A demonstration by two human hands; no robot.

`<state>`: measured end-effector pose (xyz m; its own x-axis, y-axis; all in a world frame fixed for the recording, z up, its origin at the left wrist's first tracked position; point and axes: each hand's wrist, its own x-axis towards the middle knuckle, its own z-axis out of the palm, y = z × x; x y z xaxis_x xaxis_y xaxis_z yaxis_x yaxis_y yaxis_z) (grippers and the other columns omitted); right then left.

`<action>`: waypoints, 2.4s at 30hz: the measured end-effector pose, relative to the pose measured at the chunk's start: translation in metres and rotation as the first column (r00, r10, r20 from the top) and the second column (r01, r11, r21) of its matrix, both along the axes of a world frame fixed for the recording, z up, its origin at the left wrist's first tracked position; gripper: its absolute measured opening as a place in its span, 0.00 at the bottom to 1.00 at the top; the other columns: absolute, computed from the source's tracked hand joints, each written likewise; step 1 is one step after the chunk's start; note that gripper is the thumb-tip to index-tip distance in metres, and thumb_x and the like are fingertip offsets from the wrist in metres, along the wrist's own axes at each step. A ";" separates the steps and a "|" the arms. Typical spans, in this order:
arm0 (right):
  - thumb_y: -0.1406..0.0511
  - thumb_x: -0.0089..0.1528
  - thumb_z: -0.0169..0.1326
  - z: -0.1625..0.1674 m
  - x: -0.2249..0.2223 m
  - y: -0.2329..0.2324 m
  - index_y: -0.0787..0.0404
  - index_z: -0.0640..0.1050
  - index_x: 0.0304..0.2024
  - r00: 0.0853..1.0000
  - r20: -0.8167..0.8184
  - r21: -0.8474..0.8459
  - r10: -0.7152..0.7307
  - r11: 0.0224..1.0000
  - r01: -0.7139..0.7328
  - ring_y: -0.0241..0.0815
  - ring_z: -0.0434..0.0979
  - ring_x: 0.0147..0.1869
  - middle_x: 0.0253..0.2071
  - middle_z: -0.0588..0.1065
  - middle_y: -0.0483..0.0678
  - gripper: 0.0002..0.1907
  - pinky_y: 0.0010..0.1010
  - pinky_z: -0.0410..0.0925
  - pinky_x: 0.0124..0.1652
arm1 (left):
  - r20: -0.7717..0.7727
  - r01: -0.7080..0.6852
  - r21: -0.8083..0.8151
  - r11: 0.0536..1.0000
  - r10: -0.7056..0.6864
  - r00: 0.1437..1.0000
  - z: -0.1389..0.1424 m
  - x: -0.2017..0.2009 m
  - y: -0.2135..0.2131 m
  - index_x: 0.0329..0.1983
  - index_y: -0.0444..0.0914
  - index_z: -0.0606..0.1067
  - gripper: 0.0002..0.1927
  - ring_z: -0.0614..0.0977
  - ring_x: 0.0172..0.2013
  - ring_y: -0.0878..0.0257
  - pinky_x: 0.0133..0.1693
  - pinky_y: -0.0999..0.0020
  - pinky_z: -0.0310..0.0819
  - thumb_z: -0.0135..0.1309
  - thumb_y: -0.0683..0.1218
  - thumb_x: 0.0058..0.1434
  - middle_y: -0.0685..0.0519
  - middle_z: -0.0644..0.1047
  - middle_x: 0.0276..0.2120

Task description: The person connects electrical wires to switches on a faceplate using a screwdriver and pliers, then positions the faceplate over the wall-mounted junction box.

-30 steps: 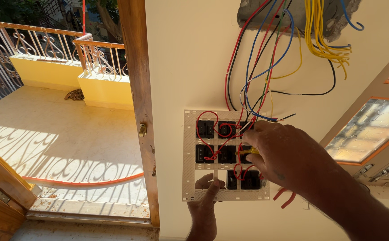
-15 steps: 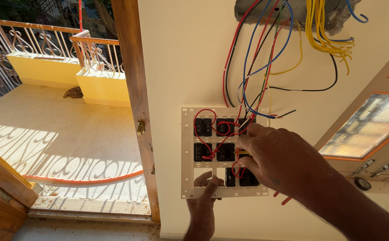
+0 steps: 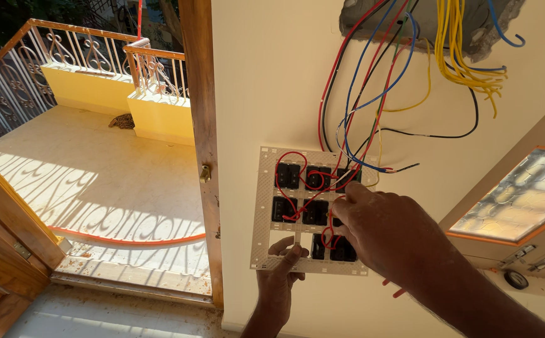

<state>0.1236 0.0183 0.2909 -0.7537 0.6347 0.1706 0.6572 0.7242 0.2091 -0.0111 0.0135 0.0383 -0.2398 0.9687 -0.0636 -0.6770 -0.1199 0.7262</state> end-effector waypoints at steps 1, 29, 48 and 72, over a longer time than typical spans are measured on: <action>0.54 0.64 0.52 -0.001 0.000 0.001 0.57 0.77 0.42 0.989 0.079 -0.038 -0.128 0.991 0.131 0.51 0.82 0.37 0.37 0.76 0.51 0.15 0.44 0.74 0.34 | 0.002 -0.005 -0.018 1.000 0.005 1.000 0.001 0.000 0.000 0.56 0.30 0.74 0.26 0.81 0.35 0.65 0.34 0.69 0.73 0.62 0.50 0.59 0.46 0.82 0.36; 0.66 0.62 0.55 -0.010 0.032 -0.046 0.61 0.77 0.47 0.768 -0.300 0.013 -0.566 0.803 0.596 0.53 0.81 0.44 0.47 0.75 0.50 0.11 0.46 0.73 0.40 | -0.074 0.110 -0.092 0.990 -0.117 0.990 0.006 -0.007 0.002 0.56 0.35 0.77 0.24 0.78 0.34 0.67 0.32 0.70 0.70 0.62 0.51 0.60 0.51 0.84 0.37; 0.65 0.64 0.55 -0.081 0.017 0.046 0.60 0.80 0.47 0.784 -0.621 -0.080 -0.015 0.996 -0.044 0.47 0.81 0.37 0.39 0.78 0.47 0.11 0.38 0.73 0.37 | -0.039 0.099 -0.105 0.990 -0.104 0.994 0.001 -0.008 -0.005 0.60 0.35 0.74 0.28 0.79 0.42 0.67 0.38 0.67 0.69 0.60 0.53 0.59 0.49 0.83 0.42; 0.66 0.59 0.58 -0.098 0.017 0.043 0.58 0.81 0.49 0.777 -0.612 -0.072 -0.149 0.988 0.133 0.45 0.81 0.37 0.40 0.76 0.45 0.14 0.37 0.74 0.38 | 0.020 0.079 -0.084 0.993 -0.077 0.997 -0.005 -0.008 -0.002 0.53 0.37 0.77 0.20 0.79 0.42 0.68 0.35 0.69 0.69 0.60 0.51 0.61 0.49 0.81 0.41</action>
